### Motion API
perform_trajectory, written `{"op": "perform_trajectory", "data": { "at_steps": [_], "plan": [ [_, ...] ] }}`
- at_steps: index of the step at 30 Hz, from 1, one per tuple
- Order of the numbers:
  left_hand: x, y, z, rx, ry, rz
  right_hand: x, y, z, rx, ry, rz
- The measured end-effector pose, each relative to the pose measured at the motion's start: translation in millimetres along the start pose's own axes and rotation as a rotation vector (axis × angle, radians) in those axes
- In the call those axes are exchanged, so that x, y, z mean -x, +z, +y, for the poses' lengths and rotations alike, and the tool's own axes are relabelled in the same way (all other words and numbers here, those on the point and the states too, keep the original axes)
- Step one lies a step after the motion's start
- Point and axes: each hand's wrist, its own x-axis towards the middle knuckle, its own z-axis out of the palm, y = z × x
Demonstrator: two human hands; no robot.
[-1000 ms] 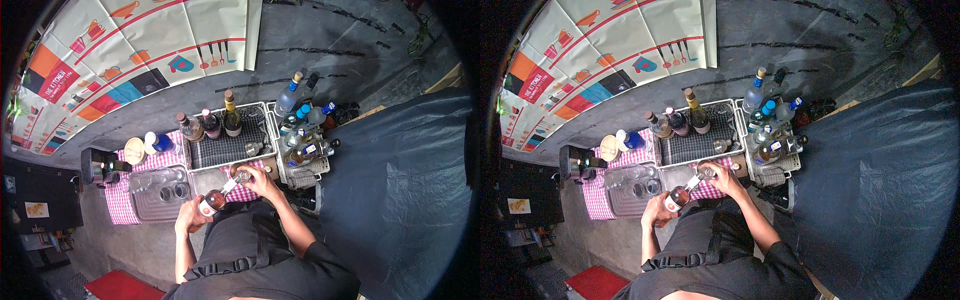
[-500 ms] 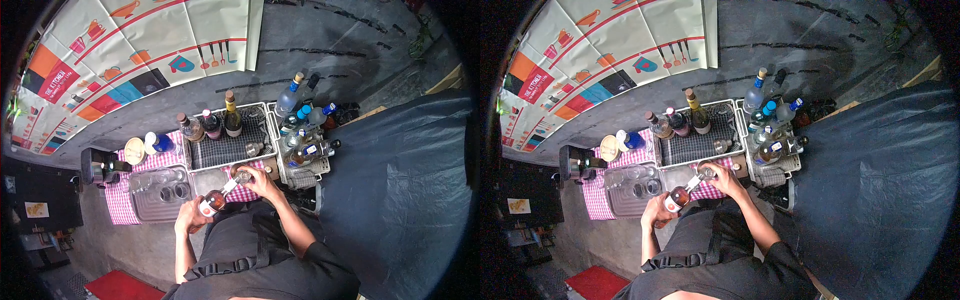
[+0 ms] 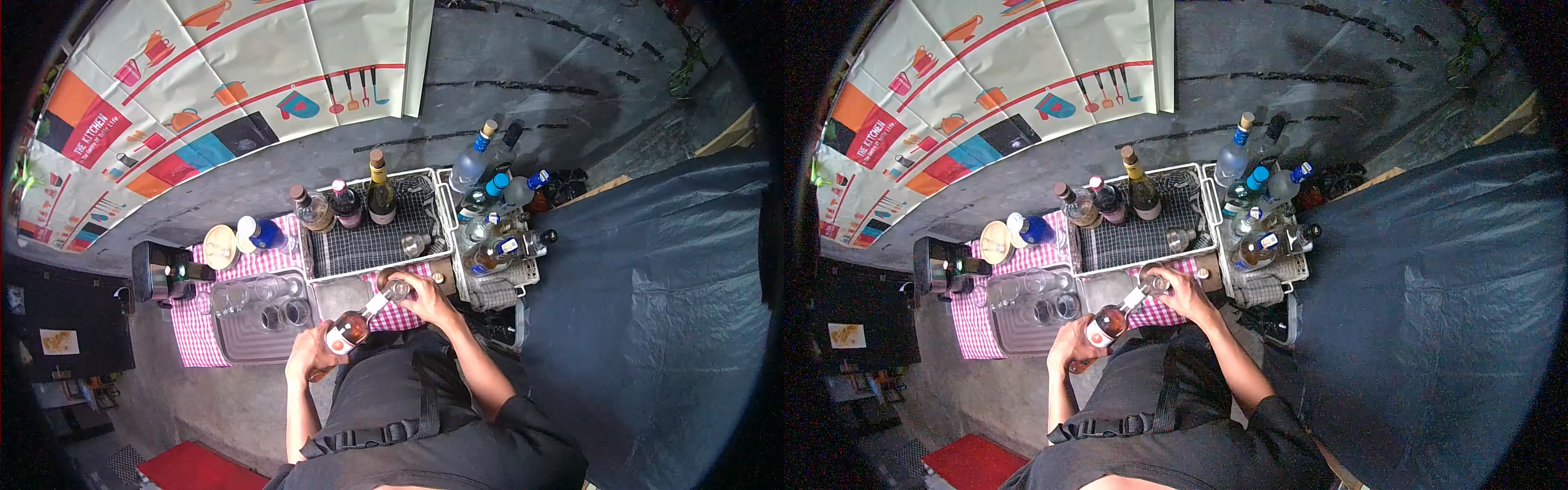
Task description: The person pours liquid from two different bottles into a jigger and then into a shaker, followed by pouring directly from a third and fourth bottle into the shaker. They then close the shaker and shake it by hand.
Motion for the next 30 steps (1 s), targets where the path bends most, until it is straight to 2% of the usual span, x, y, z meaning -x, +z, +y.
{"op": "perform_trajectory", "data": {
  "at_steps": [23,30],
  "plan": [
    [-3,1,-4,-0.022,-0.024,-0.021,-2,6,14,-0.021,-0.005,0.006],
    [-4,0,-5,-0.027,-0.014,-0.032,-2,0,0,-0.001,0.004,-0.006]
  ]
}}
